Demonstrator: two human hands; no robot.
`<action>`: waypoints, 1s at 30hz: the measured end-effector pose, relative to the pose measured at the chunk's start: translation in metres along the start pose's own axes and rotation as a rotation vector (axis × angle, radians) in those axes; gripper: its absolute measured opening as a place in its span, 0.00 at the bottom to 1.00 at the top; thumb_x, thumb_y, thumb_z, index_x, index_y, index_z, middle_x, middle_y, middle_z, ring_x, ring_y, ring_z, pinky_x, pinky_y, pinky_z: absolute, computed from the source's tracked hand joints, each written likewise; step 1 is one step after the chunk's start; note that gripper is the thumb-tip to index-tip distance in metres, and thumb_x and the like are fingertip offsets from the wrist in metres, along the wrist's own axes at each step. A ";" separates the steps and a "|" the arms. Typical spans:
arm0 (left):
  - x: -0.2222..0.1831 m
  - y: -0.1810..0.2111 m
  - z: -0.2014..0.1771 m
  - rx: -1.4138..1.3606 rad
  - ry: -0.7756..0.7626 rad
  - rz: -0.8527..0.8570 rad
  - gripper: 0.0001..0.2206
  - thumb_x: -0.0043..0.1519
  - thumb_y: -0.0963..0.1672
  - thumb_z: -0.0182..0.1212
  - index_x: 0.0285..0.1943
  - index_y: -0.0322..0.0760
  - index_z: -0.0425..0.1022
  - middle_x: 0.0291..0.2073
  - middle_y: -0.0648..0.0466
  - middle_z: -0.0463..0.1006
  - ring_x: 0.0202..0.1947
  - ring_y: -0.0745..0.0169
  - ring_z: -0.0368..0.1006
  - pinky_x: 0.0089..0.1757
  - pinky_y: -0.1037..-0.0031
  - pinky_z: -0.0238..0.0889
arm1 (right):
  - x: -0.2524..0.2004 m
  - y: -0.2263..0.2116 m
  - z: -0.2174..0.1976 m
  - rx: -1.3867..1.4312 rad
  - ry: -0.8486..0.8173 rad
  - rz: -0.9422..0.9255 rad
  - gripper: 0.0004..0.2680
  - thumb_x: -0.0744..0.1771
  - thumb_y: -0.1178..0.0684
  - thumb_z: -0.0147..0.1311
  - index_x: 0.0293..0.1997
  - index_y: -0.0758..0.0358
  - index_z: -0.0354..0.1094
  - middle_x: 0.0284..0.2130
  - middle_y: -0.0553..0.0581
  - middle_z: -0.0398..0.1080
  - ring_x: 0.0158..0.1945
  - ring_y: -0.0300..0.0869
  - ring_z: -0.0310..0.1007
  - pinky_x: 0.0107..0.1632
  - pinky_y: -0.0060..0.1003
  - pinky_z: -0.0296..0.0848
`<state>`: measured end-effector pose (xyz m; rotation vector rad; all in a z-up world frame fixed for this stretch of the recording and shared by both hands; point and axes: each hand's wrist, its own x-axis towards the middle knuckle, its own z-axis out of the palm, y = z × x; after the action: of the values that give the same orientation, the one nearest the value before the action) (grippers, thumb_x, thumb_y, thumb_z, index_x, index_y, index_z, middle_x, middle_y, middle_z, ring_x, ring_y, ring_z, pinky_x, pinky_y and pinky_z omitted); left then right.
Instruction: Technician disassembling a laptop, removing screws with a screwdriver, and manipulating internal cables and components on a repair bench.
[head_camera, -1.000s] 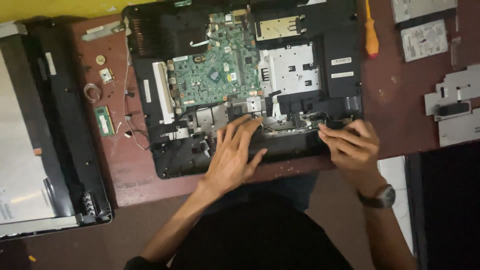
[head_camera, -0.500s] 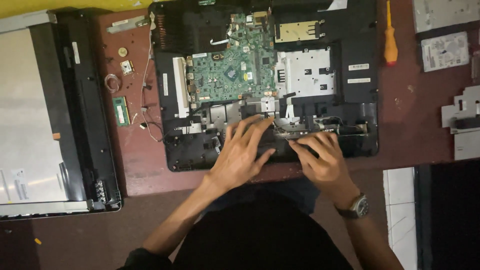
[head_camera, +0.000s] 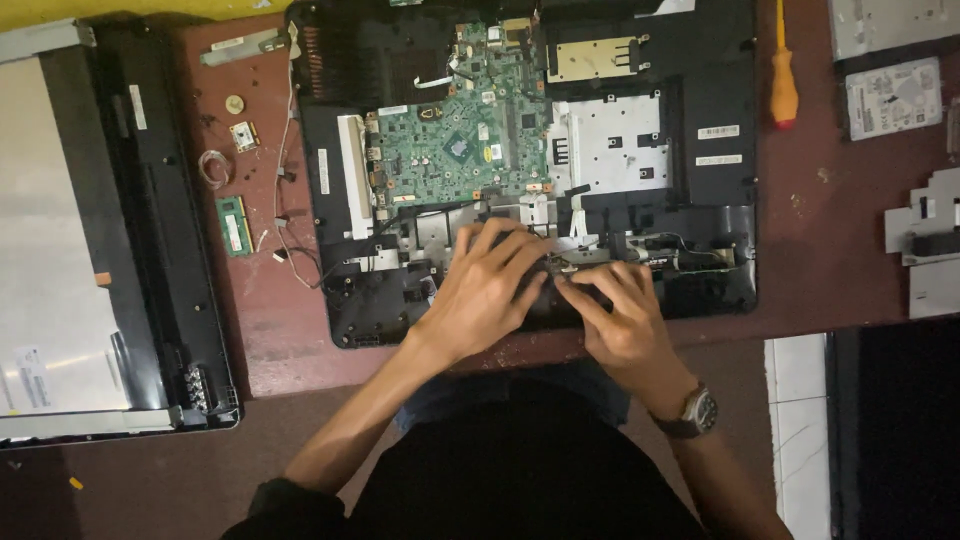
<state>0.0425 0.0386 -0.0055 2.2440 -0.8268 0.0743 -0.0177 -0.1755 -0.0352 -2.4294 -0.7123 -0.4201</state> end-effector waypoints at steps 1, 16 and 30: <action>0.000 0.000 0.000 0.006 0.001 0.003 0.12 0.60 0.41 0.66 0.52 0.33 0.80 0.39 0.47 0.81 0.52 0.47 0.71 0.51 0.58 0.54 | 0.002 -0.002 -0.001 -0.028 -0.018 -0.005 0.11 0.66 0.68 0.54 0.48 0.60 0.76 0.39 0.53 0.69 0.43 0.49 0.71 0.46 0.44 0.62; -0.001 -0.004 -0.009 0.057 -0.048 0.041 0.14 0.59 0.40 0.62 0.54 0.33 0.79 0.38 0.43 0.83 0.51 0.46 0.71 0.53 0.58 0.55 | -0.011 -0.015 -0.003 -0.320 -0.225 0.138 0.14 0.67 0.62 0.51 0.55 0.50 0.74 0.44 0.53 0.61 0.49 0.51 0.61 0.54 0.55 0.52; -0.001 -0.007 -0.008 -0.012 -0.102 0.045 0.24 0.55 0.40 0.63 0.62 0.31 0.72 0.37 0.42 0.81 0.49 0.44 0.70 0.53 0.56 0.55 | -0.006 -0.022 -0.012 -0.273 -0.270 0.198 0.15 0.72 0.39 0.42 0.55 0.49 0.74 0.49 0.57 0.61 0.50 0.52 0.60 0.54 0.55 0.52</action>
<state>0.0475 0.0486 -0.0043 2.2334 -0.9296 -0.0239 -0.0367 -0.1700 -0.0185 -2.8189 -0.5430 -0.1161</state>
